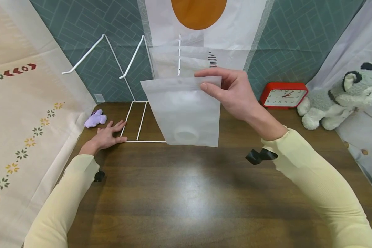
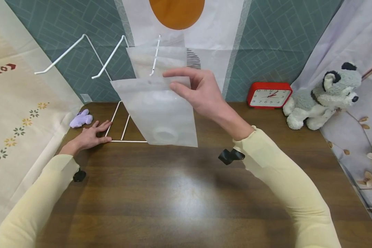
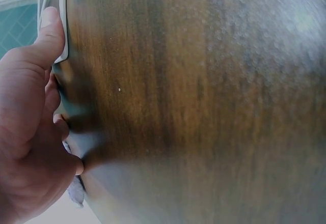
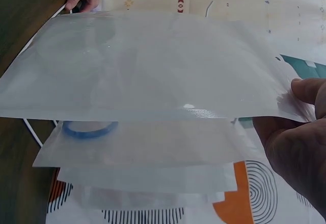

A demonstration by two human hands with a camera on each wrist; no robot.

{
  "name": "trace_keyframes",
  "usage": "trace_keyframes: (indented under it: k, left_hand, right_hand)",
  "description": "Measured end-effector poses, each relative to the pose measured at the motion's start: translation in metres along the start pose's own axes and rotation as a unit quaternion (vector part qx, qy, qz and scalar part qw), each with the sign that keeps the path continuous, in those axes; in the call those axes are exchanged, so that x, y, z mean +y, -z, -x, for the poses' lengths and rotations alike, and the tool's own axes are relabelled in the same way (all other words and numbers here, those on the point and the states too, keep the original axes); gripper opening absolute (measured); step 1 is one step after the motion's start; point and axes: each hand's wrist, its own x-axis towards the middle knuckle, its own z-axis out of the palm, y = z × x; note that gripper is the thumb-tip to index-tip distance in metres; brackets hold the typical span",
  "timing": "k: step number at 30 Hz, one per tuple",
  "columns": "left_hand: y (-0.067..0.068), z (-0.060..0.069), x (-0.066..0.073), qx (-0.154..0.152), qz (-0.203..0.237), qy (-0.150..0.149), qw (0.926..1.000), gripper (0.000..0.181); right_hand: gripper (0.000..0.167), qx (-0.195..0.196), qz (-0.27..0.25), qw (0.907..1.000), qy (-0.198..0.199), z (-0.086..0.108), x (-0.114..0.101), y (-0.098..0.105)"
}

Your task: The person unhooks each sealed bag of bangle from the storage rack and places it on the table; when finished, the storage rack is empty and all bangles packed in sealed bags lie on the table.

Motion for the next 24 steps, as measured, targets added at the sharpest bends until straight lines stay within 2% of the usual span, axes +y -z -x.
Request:
trace_keyframes:
  k: [6, 13, 18, 24]
  left_hand:
    - [0.000, 0.000, 0.000, -0.001, -0.003, 0.001, 1.0000, 0.086]
    - [0.001, 0.001, 0.000, 0.001, -0.003, 0.001, 1.0000, 0.085]
    - [0.001, 0.000, 0.000, 0.001, -0.003, 0.001, 1.0000, 0.085]
    - [0.001, 0.000, -0.001, -0.003, -0.002, 0.001, 1.0000, 0.086]
  right_hand:
    - [0.024, 0.010, 0.017, 0.9997, -0.015, 0.008, -0.004, 0.012]
    - [0.022, 0.032, 0.011, 0.9994, -0.004, 0.020, -0.001, 0.038]
    - [0.022, 0.052, -0.013, 0.9982, -0.027, 0.032, 0.001, 0.060]
    - [0.024, 0.049, -0.049, 0.9968, -0.040, 0.052, 0.011, 0.094]
